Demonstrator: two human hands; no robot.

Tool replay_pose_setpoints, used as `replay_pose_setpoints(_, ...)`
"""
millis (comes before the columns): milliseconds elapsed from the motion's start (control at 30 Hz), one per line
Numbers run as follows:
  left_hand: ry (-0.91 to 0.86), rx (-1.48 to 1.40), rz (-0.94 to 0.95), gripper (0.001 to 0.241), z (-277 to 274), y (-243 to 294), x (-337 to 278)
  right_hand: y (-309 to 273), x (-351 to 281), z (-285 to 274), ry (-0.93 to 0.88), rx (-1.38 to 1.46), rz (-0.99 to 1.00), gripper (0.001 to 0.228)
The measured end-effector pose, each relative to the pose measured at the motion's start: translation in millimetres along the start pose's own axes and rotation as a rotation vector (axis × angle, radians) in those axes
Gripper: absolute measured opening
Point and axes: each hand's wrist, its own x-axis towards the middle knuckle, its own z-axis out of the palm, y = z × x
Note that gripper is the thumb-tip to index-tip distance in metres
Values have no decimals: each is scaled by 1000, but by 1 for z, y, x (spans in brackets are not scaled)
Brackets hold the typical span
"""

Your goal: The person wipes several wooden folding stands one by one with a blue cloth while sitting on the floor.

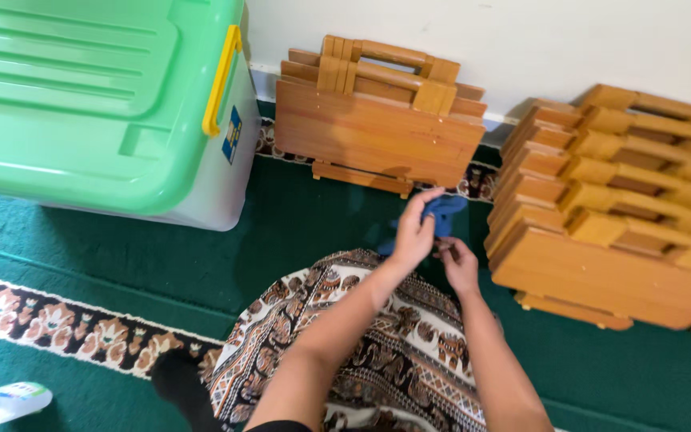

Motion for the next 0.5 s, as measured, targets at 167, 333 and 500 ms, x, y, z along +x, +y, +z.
replay_pose_setpoints(167,-65,-150,-196,52,32,14,-60,-15,-65,-24,105,180,-178,52)
replay_pose_setpoints(333,-136,-190,-136,56,25,7,-92,-37,-94,-32,96,135,-176,44)
replay_pose_setpoints(500,-80,88,5,38,7,-5,-100,-59,-95,-22,84,46,-94,22)
